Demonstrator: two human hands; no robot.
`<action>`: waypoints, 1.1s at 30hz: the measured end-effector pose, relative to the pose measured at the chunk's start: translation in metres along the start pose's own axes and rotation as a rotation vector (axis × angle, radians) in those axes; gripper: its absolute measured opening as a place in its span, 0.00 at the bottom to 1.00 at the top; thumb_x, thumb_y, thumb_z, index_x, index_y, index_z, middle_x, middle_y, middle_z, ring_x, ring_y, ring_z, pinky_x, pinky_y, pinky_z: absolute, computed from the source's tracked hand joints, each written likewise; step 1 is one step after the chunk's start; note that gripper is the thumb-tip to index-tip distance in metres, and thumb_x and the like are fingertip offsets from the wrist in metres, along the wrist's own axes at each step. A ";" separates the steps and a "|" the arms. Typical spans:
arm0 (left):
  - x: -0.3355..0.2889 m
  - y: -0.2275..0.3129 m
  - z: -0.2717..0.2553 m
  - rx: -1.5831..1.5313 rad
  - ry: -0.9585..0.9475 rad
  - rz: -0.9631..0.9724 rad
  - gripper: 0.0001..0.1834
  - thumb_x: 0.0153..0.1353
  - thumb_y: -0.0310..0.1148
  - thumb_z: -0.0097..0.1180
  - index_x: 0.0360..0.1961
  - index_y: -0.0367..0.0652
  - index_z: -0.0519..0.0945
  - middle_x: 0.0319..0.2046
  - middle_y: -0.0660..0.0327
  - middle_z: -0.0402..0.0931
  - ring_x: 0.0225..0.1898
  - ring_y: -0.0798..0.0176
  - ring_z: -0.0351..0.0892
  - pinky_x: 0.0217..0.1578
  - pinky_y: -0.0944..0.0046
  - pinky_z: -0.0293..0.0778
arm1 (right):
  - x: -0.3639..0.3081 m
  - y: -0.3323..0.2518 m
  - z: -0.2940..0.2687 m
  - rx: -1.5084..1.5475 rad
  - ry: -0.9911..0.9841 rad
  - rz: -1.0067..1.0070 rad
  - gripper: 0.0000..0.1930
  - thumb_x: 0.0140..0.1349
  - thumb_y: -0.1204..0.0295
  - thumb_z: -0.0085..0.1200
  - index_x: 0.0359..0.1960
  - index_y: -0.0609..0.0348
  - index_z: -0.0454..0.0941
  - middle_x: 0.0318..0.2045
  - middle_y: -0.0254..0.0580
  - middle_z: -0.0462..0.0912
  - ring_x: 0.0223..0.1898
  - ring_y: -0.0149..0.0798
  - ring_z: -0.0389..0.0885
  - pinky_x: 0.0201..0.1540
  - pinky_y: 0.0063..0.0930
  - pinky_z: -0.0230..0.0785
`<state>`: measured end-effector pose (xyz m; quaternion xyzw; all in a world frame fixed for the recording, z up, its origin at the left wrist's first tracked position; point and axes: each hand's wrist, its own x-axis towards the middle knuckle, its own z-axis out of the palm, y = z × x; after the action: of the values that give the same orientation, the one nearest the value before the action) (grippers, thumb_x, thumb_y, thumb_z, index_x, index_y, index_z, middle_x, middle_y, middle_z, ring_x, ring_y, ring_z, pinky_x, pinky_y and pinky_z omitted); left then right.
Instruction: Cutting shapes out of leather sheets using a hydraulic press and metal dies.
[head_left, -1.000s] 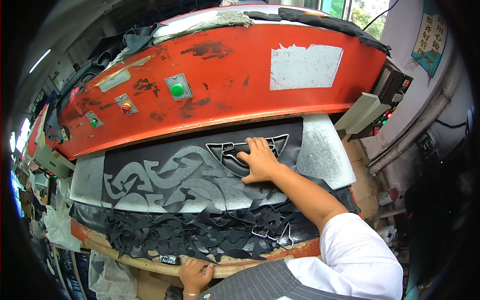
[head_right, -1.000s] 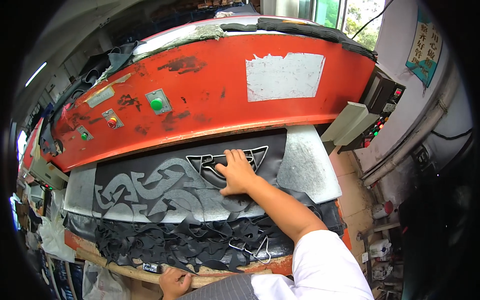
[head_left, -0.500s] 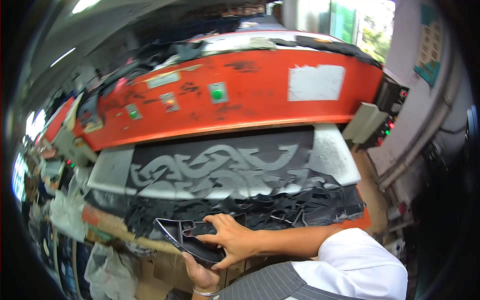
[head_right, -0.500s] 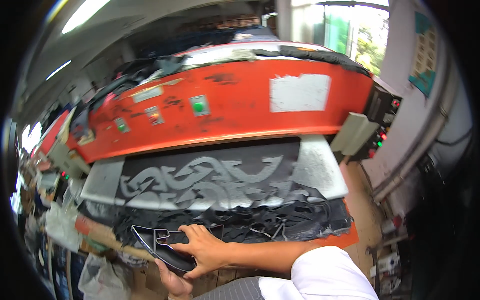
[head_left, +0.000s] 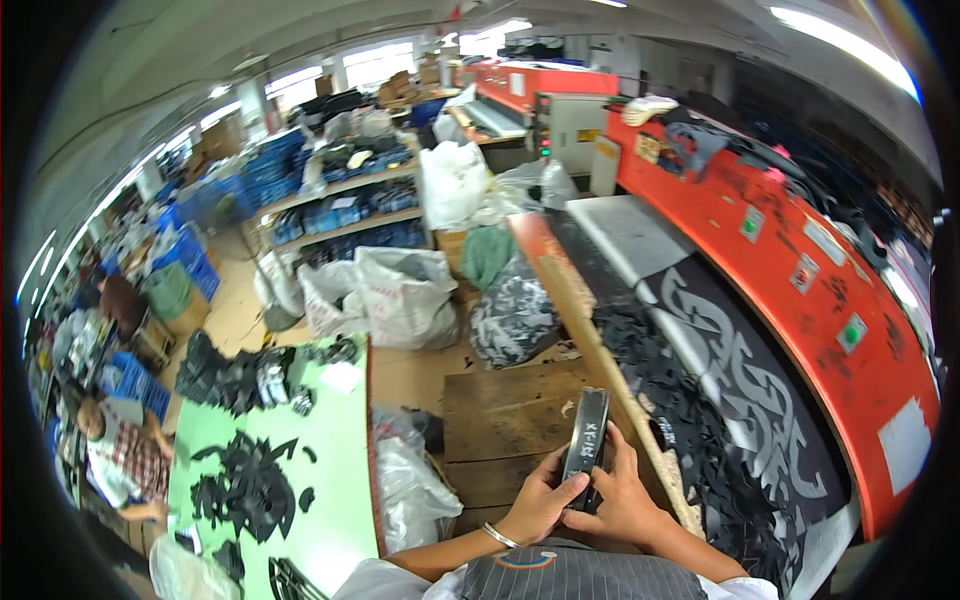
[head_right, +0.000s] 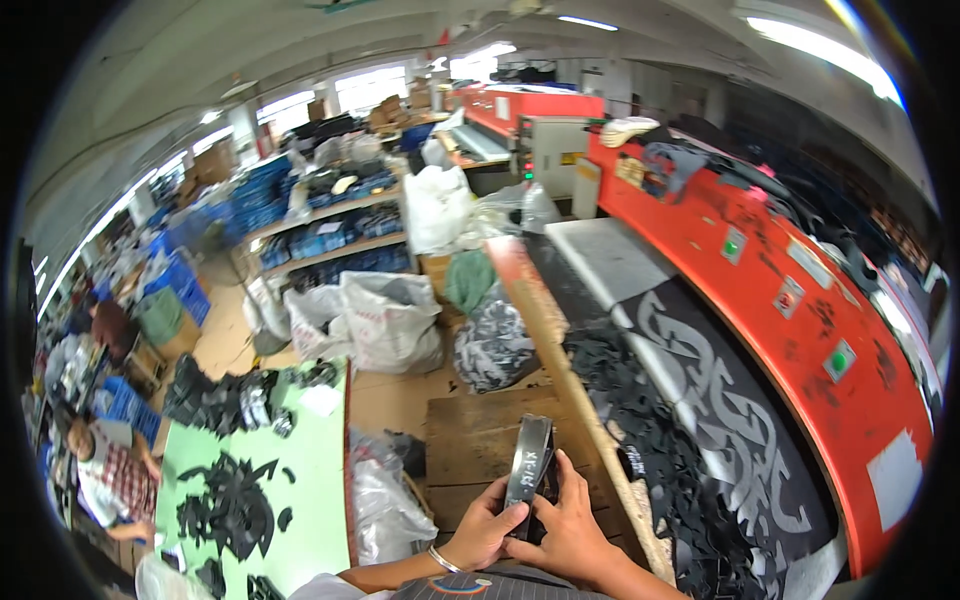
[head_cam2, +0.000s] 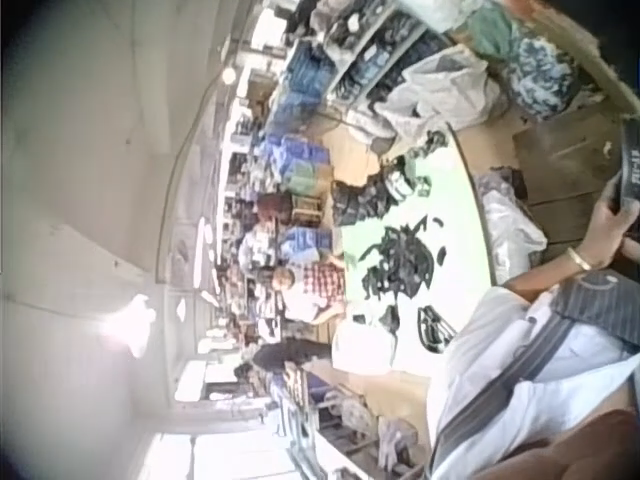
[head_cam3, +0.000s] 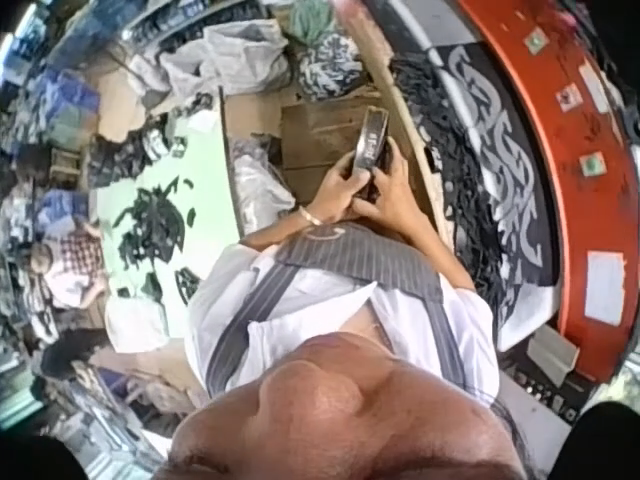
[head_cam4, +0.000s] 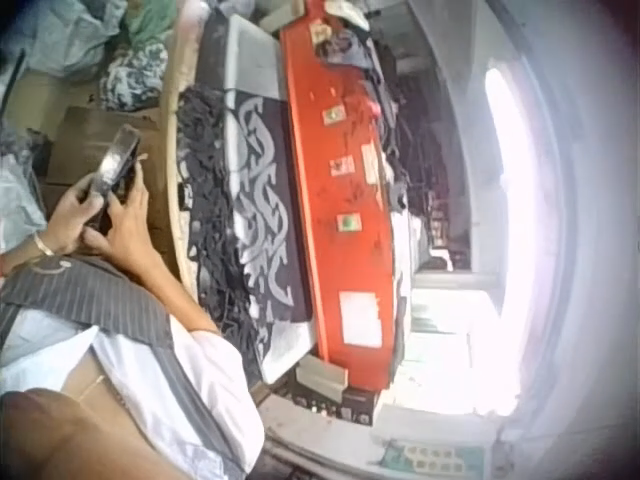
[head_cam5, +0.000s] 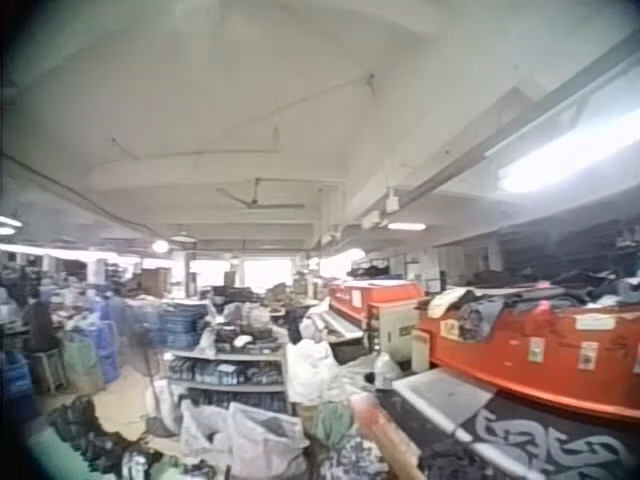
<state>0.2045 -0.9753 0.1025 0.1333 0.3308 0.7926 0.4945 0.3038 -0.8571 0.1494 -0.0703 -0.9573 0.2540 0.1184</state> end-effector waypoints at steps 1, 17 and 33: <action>-0.010 0.006 -0.006 0.060 0.034 0.045 0.26 0.65 0.33 0.57 0.62 0.43 0.64 0.47 0.63 0.72 0.46 0.68 0.75 0.48 0.62 0.75 | 0.003 -0.006 0.012 0.067 -0.012 -0.002 0.33 0.43 0.53 0.68 0.51 0.59 0.77 0.65 0.79 0.44 0.64 0.75 0.49 0.63 0.60 0.53; -0.080 0.004 -0.102 -0.135 0.050 -0.080 0.16 0.62 0.32 0.60 0.46 0.42 0.69 0.41 0.63 0.73 0.41 0.71 0.75 0.43 0.66 0.75 | 0.012 -0.045 0.087 0.221 -0.098 -0.248 0.37 0.36 0.52 0.74 0.47 0.64 0.76 0.63 0.64 0.46 0.62 0.64 0.58 0.64 0.51 0.56; -0.095 -0.011 -0.116 -0.255 -0.182 -0.148 0.17 0.72 0.43 0.42 0.51 0.41 0.69 0.43 0.64 0.74 0.43 0.72 0.75 0.44 0.68 0.74 | -0.018 -0.046 0.092 0.408 -0.136 -0.110 0.33 0.40 0.57 0.72 0.47 0.63 0.78 0.66 0.60 0.49 0.63 0.55 0.59 0.65 0.46 0.52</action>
<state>0.1945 -1.1009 0.0198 0.1158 0.1902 0.7744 0.5922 0.2931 -0.9433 0.0911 0.0248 -0.8943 0.4397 0.0790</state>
